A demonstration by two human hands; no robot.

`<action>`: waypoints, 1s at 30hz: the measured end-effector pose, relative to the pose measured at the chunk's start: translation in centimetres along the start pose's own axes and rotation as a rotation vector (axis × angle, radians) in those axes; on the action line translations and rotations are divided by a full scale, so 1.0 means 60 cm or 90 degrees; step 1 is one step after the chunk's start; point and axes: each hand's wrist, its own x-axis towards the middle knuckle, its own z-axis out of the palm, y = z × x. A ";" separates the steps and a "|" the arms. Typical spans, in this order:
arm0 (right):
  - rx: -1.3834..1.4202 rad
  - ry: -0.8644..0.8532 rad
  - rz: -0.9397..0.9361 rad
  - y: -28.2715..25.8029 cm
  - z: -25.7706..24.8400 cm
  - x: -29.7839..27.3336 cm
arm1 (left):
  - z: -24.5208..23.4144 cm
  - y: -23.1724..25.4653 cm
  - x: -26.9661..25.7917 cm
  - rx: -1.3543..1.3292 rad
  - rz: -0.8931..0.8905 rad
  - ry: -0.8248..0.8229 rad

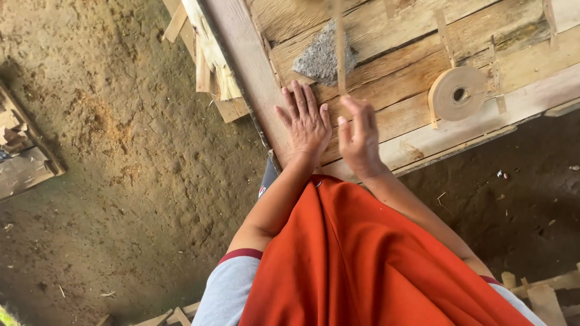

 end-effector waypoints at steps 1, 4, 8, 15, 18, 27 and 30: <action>0.004 -0.003 -0.004 -0.015 0.003 0.001 | 0.004 -0.004 -0.001 0.001 -0.005 0.003; -0.058 -0.053 -0.066 -0.042 0.004 0.000 | 0.010 -0.009 -0.012 0.023 0.018 0.031; -0.052 -0.059 -0.094 -0.028 0.001 0.000 | 0.024 -0.007 -0.052 0.035 0.057 0.044; -0.031 -0.053 -0.060 -0.016 -0.007 0.002 | -0.013 0.006 -0.061 0.051 0.085 0.026; -0.019 -0.038 -0.039 -0.008 -0.014 -0.002 | 0.006 0.006 -0.055 0.056 0.081 0.030; -0.055 0.050 -0.069 -0.003 -0.084 -0.006 | 0.002 0.007 -0.117 0.060 0.243 0.142; -0.045 0.063 -0.066 -0.040 -0.114 0.004 | 0.023 0.019 -0.146 0.059 0.299 0.094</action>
